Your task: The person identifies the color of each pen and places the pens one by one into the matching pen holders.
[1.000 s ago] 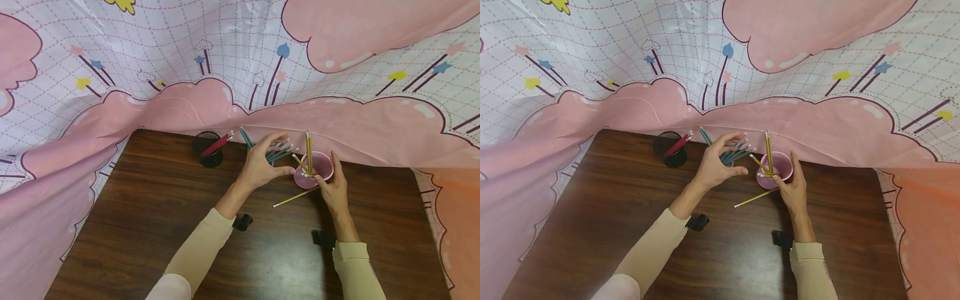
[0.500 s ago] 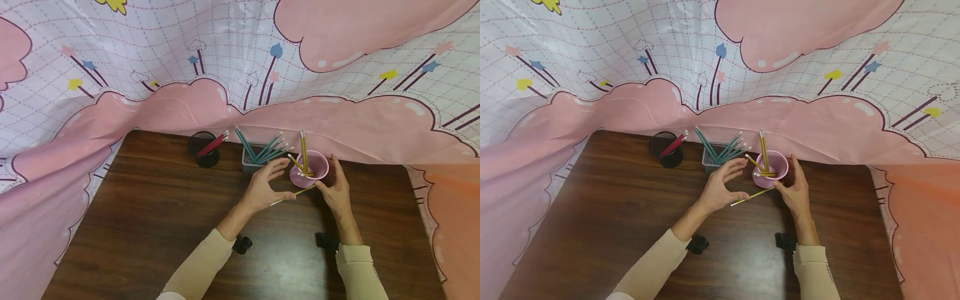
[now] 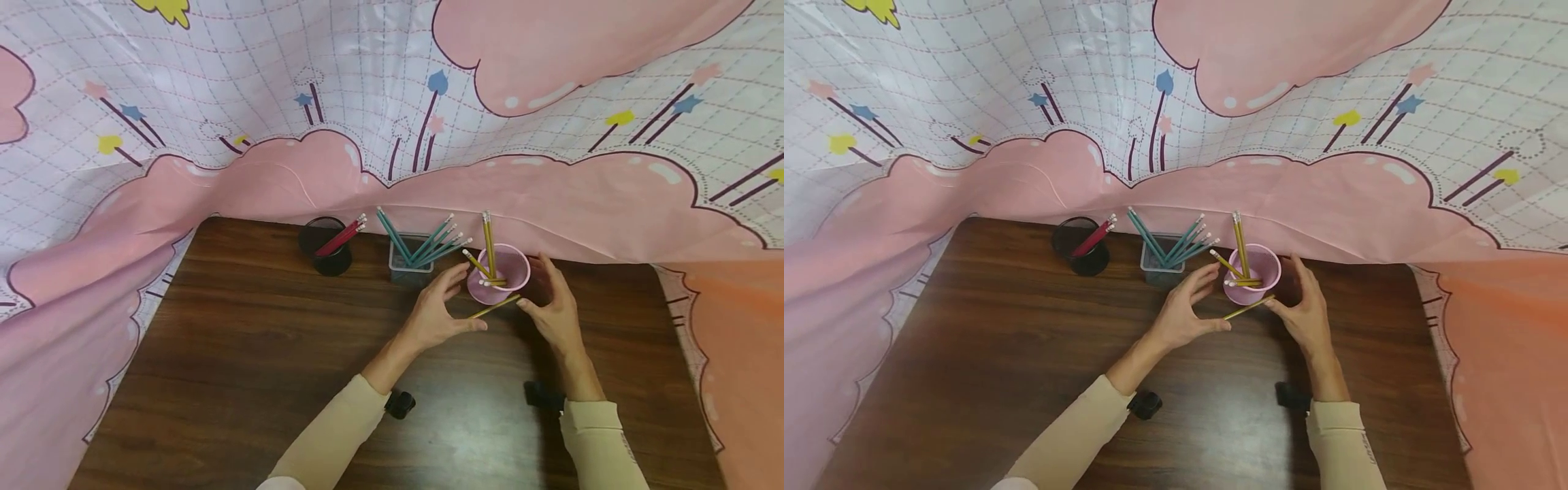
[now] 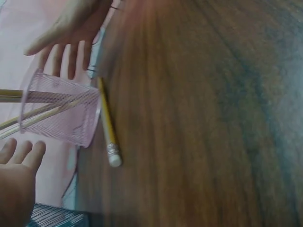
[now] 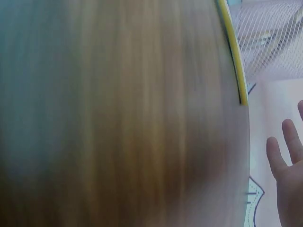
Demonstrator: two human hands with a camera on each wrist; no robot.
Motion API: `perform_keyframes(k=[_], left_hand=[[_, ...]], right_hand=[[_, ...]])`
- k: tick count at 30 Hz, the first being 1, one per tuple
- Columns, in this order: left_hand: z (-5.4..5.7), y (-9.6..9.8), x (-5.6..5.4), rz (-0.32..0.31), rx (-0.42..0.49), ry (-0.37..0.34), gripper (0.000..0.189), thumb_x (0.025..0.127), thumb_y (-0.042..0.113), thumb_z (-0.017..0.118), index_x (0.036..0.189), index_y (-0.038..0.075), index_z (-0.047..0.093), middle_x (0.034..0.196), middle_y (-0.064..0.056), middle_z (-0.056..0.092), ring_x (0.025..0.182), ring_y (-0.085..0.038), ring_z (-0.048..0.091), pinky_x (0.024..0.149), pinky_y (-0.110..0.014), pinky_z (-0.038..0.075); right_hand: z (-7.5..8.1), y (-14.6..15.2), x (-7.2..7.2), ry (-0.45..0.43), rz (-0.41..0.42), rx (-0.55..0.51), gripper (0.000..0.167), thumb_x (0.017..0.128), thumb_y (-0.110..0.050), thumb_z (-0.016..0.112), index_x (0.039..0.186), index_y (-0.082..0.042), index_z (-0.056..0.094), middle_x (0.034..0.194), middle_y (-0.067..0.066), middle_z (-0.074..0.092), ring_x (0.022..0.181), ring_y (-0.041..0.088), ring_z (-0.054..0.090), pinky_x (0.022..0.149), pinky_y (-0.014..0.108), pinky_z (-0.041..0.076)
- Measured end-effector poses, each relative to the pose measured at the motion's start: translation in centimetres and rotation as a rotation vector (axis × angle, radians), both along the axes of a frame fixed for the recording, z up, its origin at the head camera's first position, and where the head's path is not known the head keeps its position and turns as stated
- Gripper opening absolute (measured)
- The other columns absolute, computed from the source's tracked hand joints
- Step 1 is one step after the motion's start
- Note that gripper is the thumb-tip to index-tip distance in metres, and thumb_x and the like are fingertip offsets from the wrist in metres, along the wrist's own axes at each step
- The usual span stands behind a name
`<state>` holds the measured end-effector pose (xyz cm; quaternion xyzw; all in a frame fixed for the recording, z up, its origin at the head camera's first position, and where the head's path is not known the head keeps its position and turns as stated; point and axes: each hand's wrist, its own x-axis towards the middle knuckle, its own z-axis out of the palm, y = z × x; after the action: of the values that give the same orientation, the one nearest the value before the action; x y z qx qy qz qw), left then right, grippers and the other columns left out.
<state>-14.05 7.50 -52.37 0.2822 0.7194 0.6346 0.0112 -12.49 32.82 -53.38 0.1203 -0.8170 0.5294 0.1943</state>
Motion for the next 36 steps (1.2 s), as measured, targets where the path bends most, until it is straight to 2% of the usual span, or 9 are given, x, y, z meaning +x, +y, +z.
perform_keyframes(k=[3, 7, 13, 15, 17, 23, 28, 32, 36], left_hand=[[-0.5, 0.9, -0.5, 0.021, -0.091, -0.001, 0.106, 0.066, 0.020, 0.095, 0.152, 0.005, 0.034, 0.151, -0.015, 0.042, 0.137, -0.032, 0.045, 0.108, -0.037, 0.043], [-0.8, 1.9, -1.7, 0.061, -0.201, 0.013, 0.107, 0.065, 0.031, 0.095, 0.151, 0.009, 0.036, 0.152, -0.006, 0.042, 0.138, -0.026, 0.043, 0.109, -0.032, 0.041], [-1.1, 2.9, -3.5, 0.084, -0.269, 0.049, 0.105, 0.066, 0.033, 0.094, 0.150, 0.008, 0.038, 0.155, -0.009, 0.039, 0.142, -0.017, 0.036, 0.114, -0.030, 0.033], [-1.1, 3.1, -3.9, 0.096, -0.269, 0.048, 0.106, 0.066, 0.030, 0.094, 0.152, 0.007, 0.036, 0.156, -0.011, 0.039, 0.142, -0.019, 0.037, 0.114, -0.030, 0.034], [-1.1, 3.3, -4.3, 0.092, -0.259, 0.051, 0.107, 0.067, 0.030, 0.094, 0.153, 0.009, 0.034, 0.153, -0.012, 0.042, 0.140, -0.020, 0.040, 0.113, -0.032, 0.035], [-1.2, 4.1, -5.3, 0.028, -0.180, 0.058, 0.102, 0.068, 0.029, 0.093, 0.151, 0.016, 0.036, 0.141, -0.005, 0.052, 0.132, -0.020, 0.049, 0.108, -0.035, 0.041], [-1.2, 4.7, -5.6, -0.018, -0.120, -0.006, 0.099, 0.068, 0.023, 0.094, 0.150, 0.015, 0.038, 0.136, -0.007, 0.055, 0.125, -0.021, 0.053, 0.104, -0.030, 0.043], [-1.6, 5.1, -5.8, -0.057, -0.073, -0.060, 0.091, 0.071, 0.020, 0.092, 0.147, 0.016, 0.041, 0.129, -0.011, 0.060, 0.117, -0.018, 0.056, 0.099, -0.027, 0.046], [-2.2, 5.6, -6.0, -0.060, -0.024, -0.109, 0.083, 0.074, 0.017, 0.089, 0.145, 0.019, 0.045, 0.126, -0.013, 0.063, 0.113, -0.019, 0.060, 0.094, -0.025, 0.048]], right_hand=[[-0.9, 1.5, -0.2, -0.031, -0.009, 0.086, 0.099, 0.064, 0.002, 0.090, 0.150, -0.001, 0.040, 0.138, 0.027, 0.052, 0.129, 0.019, 0.048, 0.106, 0.017, 0.035], [-1.7, 3.0, -0.4, -0.102, -0.021, 0.198, 0.107, 0.058, 0.011, 0.090, 0.151, -0.009, 0.041, 0.143, 0.017, 0.051, 0.131, 0.013, 0.044, 0.105, 0.014, 0.031], [-2.4, 3.6, -0.7, -0.138, 0.014, 0.278, 0.104, 0.059, 0.000, 0.093, 0.150, -0.017, 0.045, 0.145, 0.015, 0.049, 0.133, 0.033, 0.041, 0.110, 0.045, 0.029], [-2.6, 3.6, -0.8, -0.143, 0.031, 0.289, 0.102, 0.059, -0.003, 0.094, 0.149, -0.018, 0.047, 0.145, 0.015, 0.048, 0.132, 0.036, 0.040, 0.109, 0.053, 0.028], [-2.8, 3.7, -0.8, -0.147, 0.035, 0.298, 0.100, 0.059, -0.005, 0.094, 0.147, -0.017, 0.049, 0.144, 0.015, 0.049, 0.131, 0.038, 0.040, 0.107, 0.054, 0.028], [-3.0, 3.9, -0.7, -0.151, 0.042, 0.341, 0.093, 0.059, -0.008, 0.095, 0.142, -0.011, 0.055, 0.144, 0.015, 0.048, 0.130, 0.040, 0.040, 0.105, 0.054, 0.031], [-2.9, 4.3, -0.9, -0.169, 0.086, 0.417, 0.082, 0.063, -0.020, 0.095, 0.136, -0.006, 0.060, 0.145, 0.016, 0.046, 0.131, 0.043, 0.039, 0.105, 0.061, 0.031], [-3.0, 4.7, -1.4, -0.203, 0.140, 0.501, 0.077, 0.067, -0.033, 0.093, 0.133, -0.007, 0.063, 0.151, 0.018, 0.040, 0.139, 0.050, 0.029, 0.106, 0.070, 0.027], [-3.0, 4.9, -1.7, -0.216, 0.154, 0.558, 0.074, 0.068, -0.038, 0.091, 0.130, -0.006, 0.066, 0.155, 0.018, 0.036, 0.143, 0.052, 0.020, 0.106, 0.074, 0.024]])
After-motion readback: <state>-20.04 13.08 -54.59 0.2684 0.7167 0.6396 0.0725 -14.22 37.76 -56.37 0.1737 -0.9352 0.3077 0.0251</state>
